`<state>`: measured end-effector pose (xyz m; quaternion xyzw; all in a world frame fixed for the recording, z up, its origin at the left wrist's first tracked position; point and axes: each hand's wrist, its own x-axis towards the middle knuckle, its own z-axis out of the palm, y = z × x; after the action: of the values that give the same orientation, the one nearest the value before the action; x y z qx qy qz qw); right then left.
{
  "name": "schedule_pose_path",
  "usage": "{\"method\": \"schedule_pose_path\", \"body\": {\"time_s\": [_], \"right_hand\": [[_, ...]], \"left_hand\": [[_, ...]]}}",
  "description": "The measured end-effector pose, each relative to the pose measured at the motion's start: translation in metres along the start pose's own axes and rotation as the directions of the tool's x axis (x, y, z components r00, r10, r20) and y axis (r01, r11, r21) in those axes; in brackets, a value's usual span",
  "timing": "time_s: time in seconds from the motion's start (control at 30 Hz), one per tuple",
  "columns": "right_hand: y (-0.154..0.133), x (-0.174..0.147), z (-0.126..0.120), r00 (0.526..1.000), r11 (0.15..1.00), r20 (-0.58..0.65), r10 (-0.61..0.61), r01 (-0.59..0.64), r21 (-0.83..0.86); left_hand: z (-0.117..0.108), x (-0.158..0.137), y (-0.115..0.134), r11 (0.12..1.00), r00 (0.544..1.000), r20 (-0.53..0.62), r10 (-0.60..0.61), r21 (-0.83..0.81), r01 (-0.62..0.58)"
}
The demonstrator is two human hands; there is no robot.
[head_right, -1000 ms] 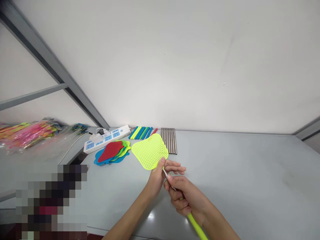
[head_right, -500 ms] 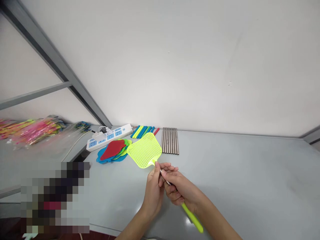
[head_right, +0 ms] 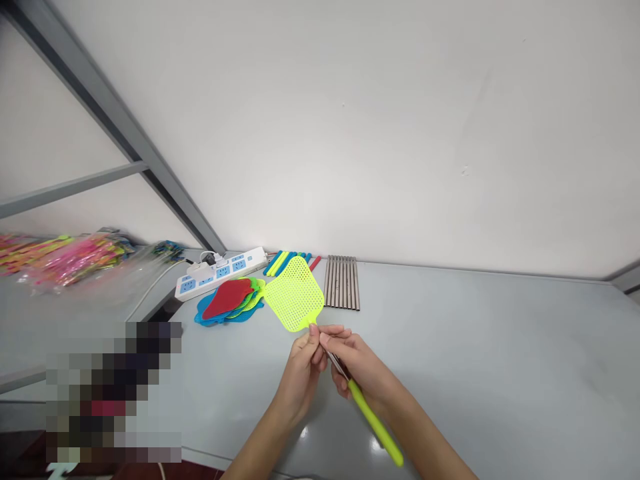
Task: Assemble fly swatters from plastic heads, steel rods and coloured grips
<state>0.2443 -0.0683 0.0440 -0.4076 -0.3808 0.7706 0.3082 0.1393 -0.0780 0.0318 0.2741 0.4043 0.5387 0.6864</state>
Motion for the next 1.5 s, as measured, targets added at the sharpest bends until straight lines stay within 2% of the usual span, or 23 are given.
{"method": "schedule_pose_path", "body": {"time_s": [0.13,0.4,0.53,0.73,1.07,1.2,1.27,1.33,1.4,1.5], "right_hand": [[0.001,0.006,-0.001,0.999,0.988,0.051,-0.006,-0.003,0.157],[0.015,0.01,0.005,0.995,0.944,0.039,0.09,-0.098,0.316],[0.015,0.004,0.006,0.988,0.93,0.046,0.147,-0.154,0.333],[0.015,-0.007,0.0,0.965,0.91,0.057,0.255,-0.26,0.323],[0.031,-0.019,-0.043,0.892,0.862,0.191,0.41,-0.447,0.24],[0.026,-0.024,-0.049,0.917,0.886,0.203,0.343,-0.388,0.254],[0.025,-0.024,-0.052,0.936,0.876,0.216,0.277,-0.338,0.343],[0.028,-0.023,-0.056,0.967,0.842,0.192,0.165,-0.24,0.484],[0.033,-0.021,-0.06,0.993,0.802,0.114,0.035,-0.096,0.59],[0.037,-0.019,-0.06,0.997,0.797,-0.003,-0.083,0.069,0.6]], "left_hand": [[-0.004,0.003,-0.004,0.999,0.997,0.065,0.051,-0.002,-0.051],[-0.001,0.001,-0.005,0.998,0.996,-0.057,0.066,0.029,-0.064],[-0.001,0.004,0.003,0.999,0.995,-0.089,0.038,0.015,-0.037],[-0.009,0.014,0.011,0.992,0.989,-0.102,0.111,-0.045,-0.116],[-0.024,0.028,0.009,0.98,0.965,-0.215,0.153,-0.094,-0.176],[-0.027,0.029,0.013,0.973,0.966,-0.208,0.15,-0.141,-0.182],[-0.029,0.03,0.015,0.966,0.969,-0.204,0.142,-0.186,-0.181],[-0.032,0.03,0.017,0.957,0.973,-0.2,0.118,-0.239,-0.165],[-0.035,0.03,0.018,0.948,0.978,-0.188,0.089,-0.286,-0.141],[-0.037,0.03,0.017,0.931,0.982,-0.17,0.083,-0.339,-0.138]]}}
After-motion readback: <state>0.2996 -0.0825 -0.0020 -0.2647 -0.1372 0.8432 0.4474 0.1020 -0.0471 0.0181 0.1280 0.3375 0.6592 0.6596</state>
